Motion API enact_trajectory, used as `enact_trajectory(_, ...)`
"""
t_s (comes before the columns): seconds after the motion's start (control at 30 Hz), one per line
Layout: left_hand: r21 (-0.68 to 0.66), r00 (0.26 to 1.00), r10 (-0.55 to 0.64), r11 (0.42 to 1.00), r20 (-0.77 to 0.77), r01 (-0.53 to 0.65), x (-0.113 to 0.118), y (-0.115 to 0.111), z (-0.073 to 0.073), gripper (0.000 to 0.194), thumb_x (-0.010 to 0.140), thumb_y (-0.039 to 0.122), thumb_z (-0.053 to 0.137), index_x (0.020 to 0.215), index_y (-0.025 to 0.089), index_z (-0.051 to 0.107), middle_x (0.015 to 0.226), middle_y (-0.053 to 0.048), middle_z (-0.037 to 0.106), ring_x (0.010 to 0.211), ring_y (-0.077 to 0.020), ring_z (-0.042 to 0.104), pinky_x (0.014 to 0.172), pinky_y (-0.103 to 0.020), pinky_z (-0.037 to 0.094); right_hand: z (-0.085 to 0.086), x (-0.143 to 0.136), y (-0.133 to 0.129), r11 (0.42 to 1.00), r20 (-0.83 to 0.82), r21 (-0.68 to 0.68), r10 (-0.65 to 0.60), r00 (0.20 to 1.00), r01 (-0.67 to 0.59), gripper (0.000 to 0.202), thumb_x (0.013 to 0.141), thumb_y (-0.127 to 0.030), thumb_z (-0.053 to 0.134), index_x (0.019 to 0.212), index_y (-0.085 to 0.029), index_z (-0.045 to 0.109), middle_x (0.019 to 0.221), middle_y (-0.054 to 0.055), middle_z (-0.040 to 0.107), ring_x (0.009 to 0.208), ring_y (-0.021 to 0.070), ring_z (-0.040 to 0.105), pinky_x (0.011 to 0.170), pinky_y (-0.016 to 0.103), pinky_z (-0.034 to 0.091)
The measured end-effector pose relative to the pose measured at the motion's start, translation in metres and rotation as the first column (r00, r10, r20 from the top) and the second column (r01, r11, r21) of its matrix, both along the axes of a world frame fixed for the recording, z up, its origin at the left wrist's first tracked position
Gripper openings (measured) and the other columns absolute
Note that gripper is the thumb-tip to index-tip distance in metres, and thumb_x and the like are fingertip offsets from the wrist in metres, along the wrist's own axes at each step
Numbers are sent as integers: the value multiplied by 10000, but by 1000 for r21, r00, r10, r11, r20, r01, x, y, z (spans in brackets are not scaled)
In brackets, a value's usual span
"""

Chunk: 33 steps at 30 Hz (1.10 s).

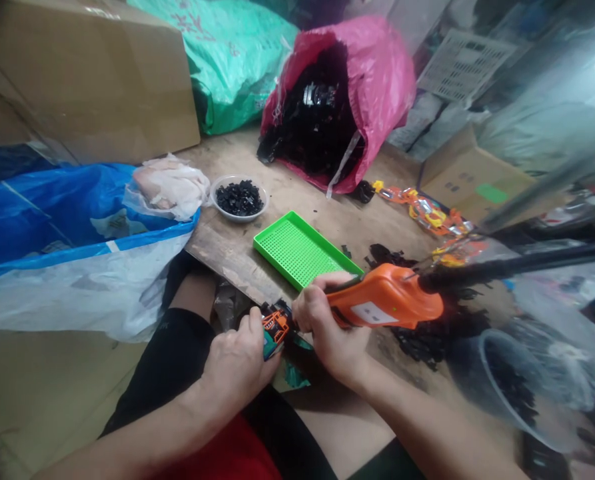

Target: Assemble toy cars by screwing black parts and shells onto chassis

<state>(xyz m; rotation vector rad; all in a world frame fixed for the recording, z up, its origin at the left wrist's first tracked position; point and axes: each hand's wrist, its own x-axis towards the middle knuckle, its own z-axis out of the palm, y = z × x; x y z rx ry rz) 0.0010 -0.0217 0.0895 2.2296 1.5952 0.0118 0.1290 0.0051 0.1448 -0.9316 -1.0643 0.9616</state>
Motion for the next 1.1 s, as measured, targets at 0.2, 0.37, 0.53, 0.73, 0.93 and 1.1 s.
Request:
enact_trajectory(0.2, -20, 1000, 4, 1000, 10, -4, -1, 0, 3, 697, 913, 389, 608, 1445, -27, 437, 1081, -154, 667, 838, -300, 726, 717, -417, 609, 2, -7, 9, 994, -57, -62, -88, 994, 85, 267, 824, -287, 783, 816, -227, 523, 478, -125, 455, 364, 59, 399, 396, 205, 392)
enact_trajectory(0.37, 2, 999, 11, 1000, 36, -11, -2, -1, 2, 680, 884, 378, 633, 1418, -11, 472, 1062, -155, 674, 836, -313, 727, 710, -421, 606, 20, -4, 15, 993, -85, -106, -60, 995, 50, 293, 798, -286, 805, 781, -216, 521, 462, -116, 440, 366, 60, 387, 397, 217, 388)
enact_trajectory(0.53, -5, 993, 32, 999, 114, -31, -8, 3, -1, 679, 888, 400, 594, 1418, -2, 458, 1044, -169, 704, 860, -346, 735, 746, -449, 585, 36, 21, 30, 985, 31, 39, -169, 985, 167, 270, 814, -332, 800, 848, -225, 554, 488, -105, 465, 396, 84, 430, 442, 251, 442)
enact_trajectory(0.73, -147, 940, 94, 988, 328, -48, -29, 10, 5, 409, 850, 476, 609, 1120, 168, 599, 951, -119, 741, 856, -377, 729, 740, -448, 525, 40, 66, 58, 927, 379, 168, -375, 846, 336, 205, 856, -372, 738, 975, -243, 632, 661, -29, 632, 581, 169, 644, 622, 351, 572)
enact_trajectory(0.93, -466, 676, 251, 871, 692, 154, -50, 16, -3, 344, 835, 485, 668, 1035, 211, 614, 830, 3, 677, 732, -174, 636, 693, -287, 488, 43, 90, 73, 875, 569, 266, -482, 666, 405, 269, 847, -375, 734, 1080, -269, 652, 873, 27, 712, 841, 241, 726, 818, 449, 608)
enact_trajectory(1.1, -588, 333, 486, 648, 808, 483, -52, 17, -21, 558, 794, 642, 675, 991, 122, 631, 737, -36, 646, 590, -144, 607, 523, -228, 469, 40, 99, 84, 897, 578, 289, -441, 687, 334, 301, 861, -404, 729, 1106, -263, 627, 899, 42, 704, 842, 238, 725, 810, 442, 622)
